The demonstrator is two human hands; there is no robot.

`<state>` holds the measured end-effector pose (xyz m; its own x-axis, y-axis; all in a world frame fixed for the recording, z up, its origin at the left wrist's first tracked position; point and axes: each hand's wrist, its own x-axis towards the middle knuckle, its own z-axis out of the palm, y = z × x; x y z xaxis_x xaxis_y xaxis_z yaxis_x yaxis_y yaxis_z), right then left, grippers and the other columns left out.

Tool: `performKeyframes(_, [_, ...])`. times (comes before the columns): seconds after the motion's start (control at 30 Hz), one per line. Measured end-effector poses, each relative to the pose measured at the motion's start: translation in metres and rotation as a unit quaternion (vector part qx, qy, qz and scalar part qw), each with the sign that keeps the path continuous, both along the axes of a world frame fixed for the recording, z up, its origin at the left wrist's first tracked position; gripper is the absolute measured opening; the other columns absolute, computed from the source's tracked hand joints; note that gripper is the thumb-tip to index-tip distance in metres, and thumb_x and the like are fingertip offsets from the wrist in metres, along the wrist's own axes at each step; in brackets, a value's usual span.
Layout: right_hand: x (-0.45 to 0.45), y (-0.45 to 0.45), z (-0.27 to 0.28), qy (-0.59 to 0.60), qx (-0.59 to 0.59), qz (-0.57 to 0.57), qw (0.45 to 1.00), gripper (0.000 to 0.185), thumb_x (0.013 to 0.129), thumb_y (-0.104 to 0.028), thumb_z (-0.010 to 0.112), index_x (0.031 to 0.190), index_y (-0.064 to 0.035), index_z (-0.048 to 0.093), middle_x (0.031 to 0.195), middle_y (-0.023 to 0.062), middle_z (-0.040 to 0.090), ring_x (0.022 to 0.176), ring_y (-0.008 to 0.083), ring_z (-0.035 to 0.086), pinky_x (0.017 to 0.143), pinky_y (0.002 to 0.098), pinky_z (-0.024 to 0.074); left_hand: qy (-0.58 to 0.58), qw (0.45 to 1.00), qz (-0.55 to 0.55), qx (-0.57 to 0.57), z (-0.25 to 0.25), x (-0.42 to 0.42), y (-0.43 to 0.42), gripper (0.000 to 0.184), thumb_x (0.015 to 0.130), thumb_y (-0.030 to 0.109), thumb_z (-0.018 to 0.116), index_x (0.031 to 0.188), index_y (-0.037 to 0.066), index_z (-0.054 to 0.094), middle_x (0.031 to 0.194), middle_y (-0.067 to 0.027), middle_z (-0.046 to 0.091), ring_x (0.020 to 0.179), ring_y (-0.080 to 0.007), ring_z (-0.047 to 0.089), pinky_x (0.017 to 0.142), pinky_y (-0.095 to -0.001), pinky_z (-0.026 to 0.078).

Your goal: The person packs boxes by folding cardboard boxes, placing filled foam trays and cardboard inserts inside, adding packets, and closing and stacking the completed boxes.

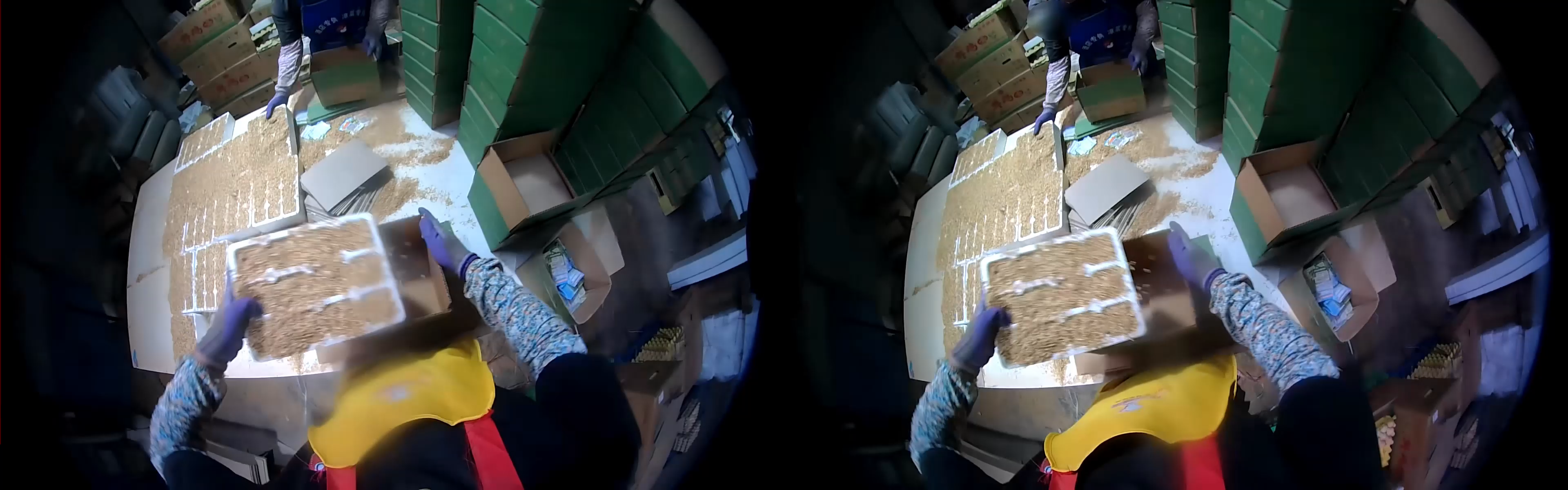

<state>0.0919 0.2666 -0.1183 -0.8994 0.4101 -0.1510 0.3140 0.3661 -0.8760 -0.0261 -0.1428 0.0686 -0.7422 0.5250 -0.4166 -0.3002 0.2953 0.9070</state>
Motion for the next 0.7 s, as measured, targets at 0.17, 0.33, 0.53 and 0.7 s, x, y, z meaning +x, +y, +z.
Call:
performKeyframes(0.17, [0.014,0.002,0.024,-0.027,-0.02,-0.031,0.999,0.058,0.103,-0.043,0.033,0.145,-0.0027,0.036,0.145,0.0182,0.043,0.137,0.0277,0.039,0.113,0.0319,0.0278,-0.101,0.992,-0.039,-0.065,-0.014,0.041,0.108,0.1,0.084,0.011,0.052,0.148,0.019,-0.024,0.084,-0.01,0.056,0.064,-0.0189,0.057,0.055,-0.0334,0.052])
performKeyframes(0.33, [0.027,0.004,0.034,0.009,-0.044,-0.025,0.999,0.052,0.102,-0.044,0.035,0.14,-0.0093,0.044,0.119,0.0197,0.057,0.111,0.0301,0.056,0.096,0.0363,0.0418,-0.018,0.992,-0.054,-0.109,-0.11,0.036,0.102,0.066,0.084,0.015,0.057,0.139,0.008,0.021,0.075,-0.0121,0.06,0.057,-0.0244,0.061,0.053,-0.034,0.053])
performKeyframes(0.53, [0.031,-0.025,0.059,0.011,0.027,-0.036,0.999,0.041,0.101,-0.035,0.042,0.136,-0.0148,0.048,0.088,0.023,0.067,0.081,0.0386,0.066,0.076,0.0457,0.0526,0.322,0.713,-0.419,-0.461,-0.114,0.02,0.11,0.038,0.081,0.041,0.065,0.078,0.004,0.073,0.078,-0.0248,0.066,0.079,-0.0367,0.067,0.071,-0.0462,0.053])
performKeyframes(0.7, [0.041,-0.027,-0.01,0.093,0.363,-0.145,0.916,0.051,0.094,-0.035,0.056,0.14,-0.0159,0.045,0.103,0.0267,0.065,0.101,0.0353,0.065,0.113,0.0566,0.0205,0.111,0.93,-0.204,-0.286,-0.094,-0.158,0.232,0.057,0.086,0.056,0.061,0.078,0.0,0.07,0.053,-0.0111,0.063,0.039,-0.0219,0.058,0.04,-0.0298,0.049])
